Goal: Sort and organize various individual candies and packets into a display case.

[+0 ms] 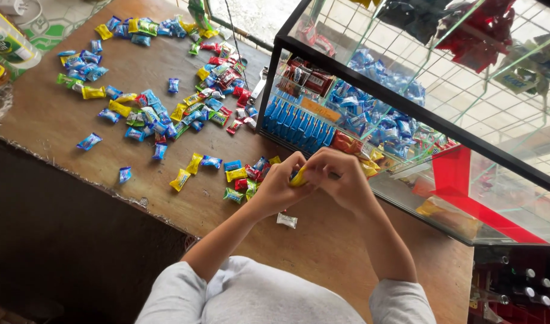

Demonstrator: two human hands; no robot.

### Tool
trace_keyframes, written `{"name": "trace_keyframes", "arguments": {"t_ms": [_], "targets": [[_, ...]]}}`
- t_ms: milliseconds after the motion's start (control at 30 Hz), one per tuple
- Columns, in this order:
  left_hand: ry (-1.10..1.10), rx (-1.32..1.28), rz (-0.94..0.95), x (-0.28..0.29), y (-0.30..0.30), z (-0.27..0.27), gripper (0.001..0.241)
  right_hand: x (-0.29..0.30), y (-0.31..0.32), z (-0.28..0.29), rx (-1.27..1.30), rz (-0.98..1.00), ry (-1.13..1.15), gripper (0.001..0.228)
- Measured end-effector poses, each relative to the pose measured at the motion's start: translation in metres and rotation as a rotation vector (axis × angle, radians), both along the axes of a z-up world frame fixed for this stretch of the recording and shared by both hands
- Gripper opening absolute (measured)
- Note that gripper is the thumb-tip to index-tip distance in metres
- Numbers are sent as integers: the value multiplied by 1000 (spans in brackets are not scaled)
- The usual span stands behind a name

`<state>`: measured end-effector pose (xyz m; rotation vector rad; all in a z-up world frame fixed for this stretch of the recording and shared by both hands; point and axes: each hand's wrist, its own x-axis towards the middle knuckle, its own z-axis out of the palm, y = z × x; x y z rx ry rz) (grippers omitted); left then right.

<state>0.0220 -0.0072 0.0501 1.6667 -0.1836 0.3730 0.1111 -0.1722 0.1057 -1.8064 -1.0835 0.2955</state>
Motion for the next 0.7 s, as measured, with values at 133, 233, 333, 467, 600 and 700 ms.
{"name": "trace_keyframes", "arguments": {"t_ms": [133,233,333,467,600,700], "targets": [[49,-72,-71,0,-1,0,27,14,-6,-6,200,-114,375,8],[20,-408,-216,5,-1,-16,31,14,-9,-5,480,-149,537,10],[80,-622,-298,4,5,-16,29,9,-13,-7,532,-194,500,9],[201,-708,-302,-2,8,-12,26,-9,-4,14,601,-235,330,8],[271,-897,-331,-4,2,-37,26,3,12,47,627,-226,-293,13],[325,-850,-269,-8,-1,-39,22,51,23,105,536,-512,-1252,19]]}}
